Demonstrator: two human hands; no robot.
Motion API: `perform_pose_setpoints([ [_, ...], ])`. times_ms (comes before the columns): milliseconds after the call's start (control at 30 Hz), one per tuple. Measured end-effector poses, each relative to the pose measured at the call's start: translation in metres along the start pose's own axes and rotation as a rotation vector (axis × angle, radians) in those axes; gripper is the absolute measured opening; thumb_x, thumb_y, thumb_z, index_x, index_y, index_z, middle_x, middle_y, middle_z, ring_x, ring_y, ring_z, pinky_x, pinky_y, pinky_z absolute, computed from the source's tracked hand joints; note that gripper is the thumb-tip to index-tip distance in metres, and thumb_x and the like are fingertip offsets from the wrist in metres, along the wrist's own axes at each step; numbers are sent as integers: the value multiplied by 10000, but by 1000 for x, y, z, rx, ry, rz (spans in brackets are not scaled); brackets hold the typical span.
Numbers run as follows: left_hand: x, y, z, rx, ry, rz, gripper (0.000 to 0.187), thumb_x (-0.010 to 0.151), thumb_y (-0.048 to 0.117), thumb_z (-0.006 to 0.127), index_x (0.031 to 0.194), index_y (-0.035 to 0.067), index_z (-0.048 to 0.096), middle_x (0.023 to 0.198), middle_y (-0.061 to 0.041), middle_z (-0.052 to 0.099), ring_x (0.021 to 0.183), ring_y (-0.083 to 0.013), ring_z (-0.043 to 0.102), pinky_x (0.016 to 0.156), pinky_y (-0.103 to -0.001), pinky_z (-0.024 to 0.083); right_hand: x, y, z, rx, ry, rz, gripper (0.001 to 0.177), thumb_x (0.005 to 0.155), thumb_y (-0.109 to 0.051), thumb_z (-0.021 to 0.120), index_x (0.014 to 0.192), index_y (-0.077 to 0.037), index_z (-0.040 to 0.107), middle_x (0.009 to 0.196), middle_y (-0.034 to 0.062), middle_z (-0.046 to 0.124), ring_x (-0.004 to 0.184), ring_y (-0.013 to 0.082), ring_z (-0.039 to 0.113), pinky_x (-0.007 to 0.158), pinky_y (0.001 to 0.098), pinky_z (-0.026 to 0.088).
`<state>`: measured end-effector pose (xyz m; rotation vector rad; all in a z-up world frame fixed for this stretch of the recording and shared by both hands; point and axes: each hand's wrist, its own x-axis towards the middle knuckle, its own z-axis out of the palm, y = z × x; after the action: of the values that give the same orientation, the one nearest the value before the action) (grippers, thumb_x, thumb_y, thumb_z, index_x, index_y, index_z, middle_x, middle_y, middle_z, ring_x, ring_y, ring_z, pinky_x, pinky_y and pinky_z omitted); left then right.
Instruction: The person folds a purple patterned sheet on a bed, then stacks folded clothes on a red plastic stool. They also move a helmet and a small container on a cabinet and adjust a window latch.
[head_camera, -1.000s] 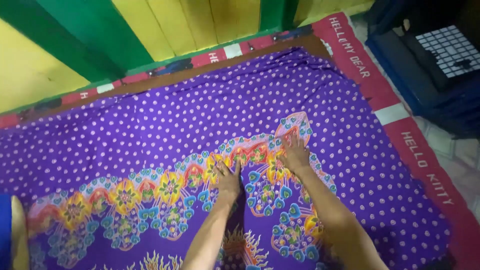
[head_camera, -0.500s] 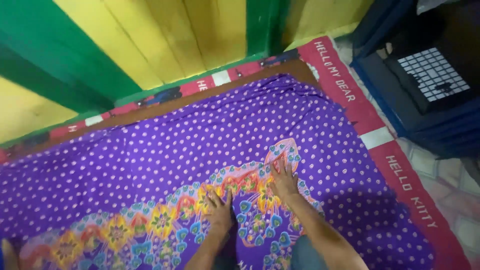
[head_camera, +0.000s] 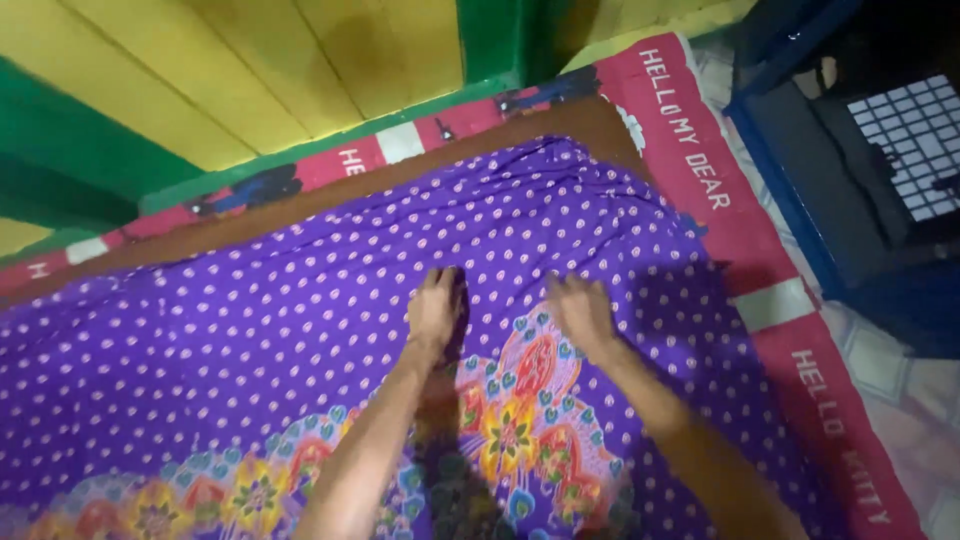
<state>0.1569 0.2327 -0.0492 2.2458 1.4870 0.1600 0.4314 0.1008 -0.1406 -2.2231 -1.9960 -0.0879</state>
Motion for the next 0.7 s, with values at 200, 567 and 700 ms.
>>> perform_pose_setpoints([
  [200, 118, 65, -24, -84, 149, 85, 437, 964, 200, 650, 1384, 193, 530, 1363, -118, 536, 1160, -417, 656, 943, -551, 593, 125, 77, -136, -22, 321, 184, 481, 896, -285, 792, 1329, -119, 665, 1088, 118, 562, 1016, 325, 644, 882, 470, 515],
  [567, 227, 103, -2, -120, 129, -70, 228, 999, 339, 591, 1154, 196, 678, 1178, -93, 655, 1024, -395, 712, 862, -548, 611, 197, 194, -23, 129, 62, 337, 141, 932, -198, 661, 1033, -156, 750, 911, 70, 704, 940, 282, 699, 796, 440, 556],
  [700, 258, 92, 7, -145, 215, -141, 193, 963, 326, 644, 1122, 236, 585, 1183, -25, 579, 1000, -375, 712, 876, -522, 614, 227, 195, -79, 225, 152, 575, 157, 920, -158, 661, 1022, -191, 776, 837, 60, 726, 879, 293, 742, 740, 420, 604],
])
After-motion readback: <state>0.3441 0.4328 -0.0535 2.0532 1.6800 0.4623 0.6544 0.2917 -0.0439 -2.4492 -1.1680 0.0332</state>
